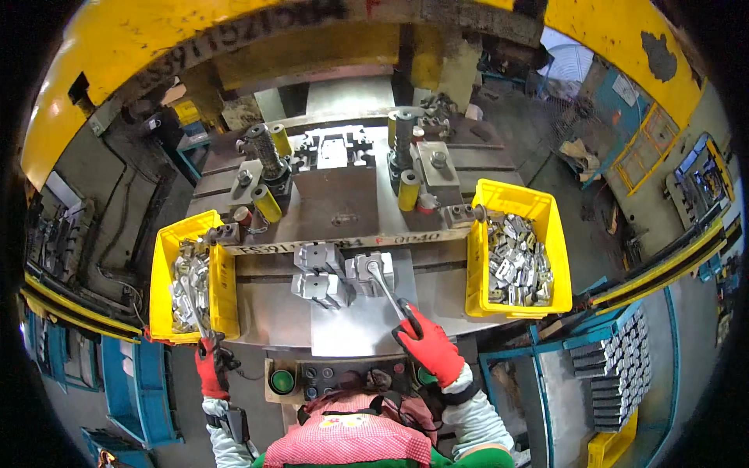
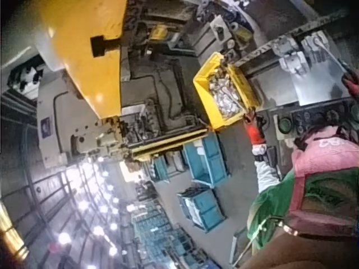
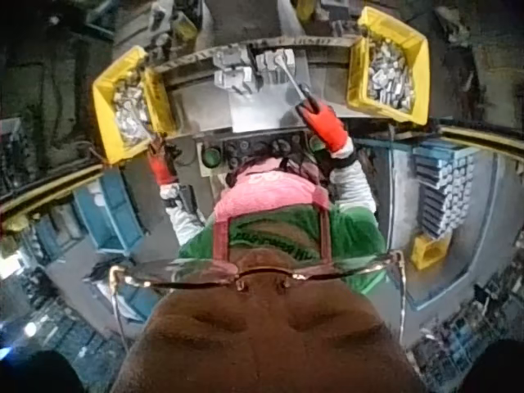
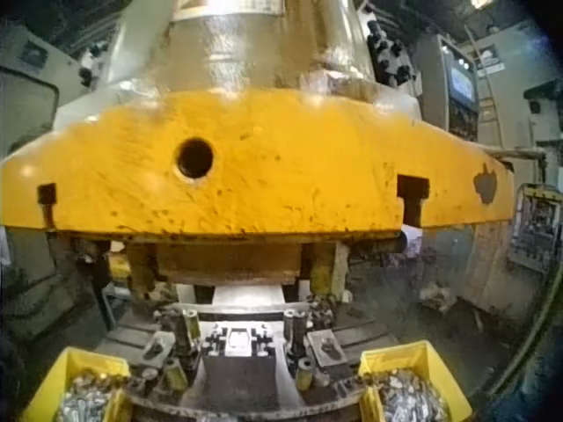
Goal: The recorder is operating a large yellow industrial power press to stamp or bend small metal components, using a handheld magnetic tool to place and remove the workpieces.
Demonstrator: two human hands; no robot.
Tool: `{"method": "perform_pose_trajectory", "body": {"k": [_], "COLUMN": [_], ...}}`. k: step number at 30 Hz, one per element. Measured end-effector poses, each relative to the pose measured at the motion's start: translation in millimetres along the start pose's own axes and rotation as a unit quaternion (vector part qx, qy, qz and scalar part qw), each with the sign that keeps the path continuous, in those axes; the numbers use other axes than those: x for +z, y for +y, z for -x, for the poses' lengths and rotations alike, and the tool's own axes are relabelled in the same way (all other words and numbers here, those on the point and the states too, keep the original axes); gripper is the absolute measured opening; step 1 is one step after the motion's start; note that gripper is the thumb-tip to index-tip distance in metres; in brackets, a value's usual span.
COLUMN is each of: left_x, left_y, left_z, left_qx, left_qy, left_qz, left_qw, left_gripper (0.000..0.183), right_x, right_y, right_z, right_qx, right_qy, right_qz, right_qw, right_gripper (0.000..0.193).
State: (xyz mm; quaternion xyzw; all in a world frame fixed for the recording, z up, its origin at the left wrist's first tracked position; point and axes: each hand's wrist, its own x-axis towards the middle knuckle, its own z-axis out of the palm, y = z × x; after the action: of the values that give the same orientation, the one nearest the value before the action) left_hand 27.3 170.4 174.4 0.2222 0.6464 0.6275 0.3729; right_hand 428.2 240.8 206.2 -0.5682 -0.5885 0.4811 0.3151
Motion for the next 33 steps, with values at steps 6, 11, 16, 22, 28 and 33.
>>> {"method": "perform_pose_trajectory", "body": {"k": [6,11,16,22,28,33], "left_x": [-21.8,-12.4,-40.7,-45.1,-51.6,-41.2], "left_y": [-29.2,-37.8,-55.9,-48.0,-63.1,-58.0], "left_z": [6.7,7.2,25.6,49.7,45.6,50.6], "left_qx": [0.01,-0.006,0.008,-0.1,-0.065,-0.05], "left_qy": [0.043,-0.003,0.038,0.113,0.101,0.109], "left_qz": [0.049,0.052,0.047,0.063,0.046,0.036], "left_qw": [0.998,0.999,0.998,0.987,0.992,0.992], "left_gripper": [0.017,0.022,0.025,0.02,0.025,0.026], "right_x": [-0.5,7.0,27.4,4.8,-6.2,10.1], "right_y": [-57.7,-89.6,-109.2,-92.6,-105.5,-112.0], "right_z": [-67.2,-198.5,-238.1,-256.9,-264.4,-248.0], "right_qx": [-0.084,-0.185,-0.097,-0.114,-0.103,-0.117], "right_qy": [0.014,0.102,0.081,-0.009,0.002,0.067], "right_qz": [-0.152,-0.018,0.031,0.042,0.2,0.116], "right_qw": [0.985,0.977,0.992,0.993,0.974,0.984], "right_gripper": [0.052,0.041,0.039,0.036,0.036,0.06]}}
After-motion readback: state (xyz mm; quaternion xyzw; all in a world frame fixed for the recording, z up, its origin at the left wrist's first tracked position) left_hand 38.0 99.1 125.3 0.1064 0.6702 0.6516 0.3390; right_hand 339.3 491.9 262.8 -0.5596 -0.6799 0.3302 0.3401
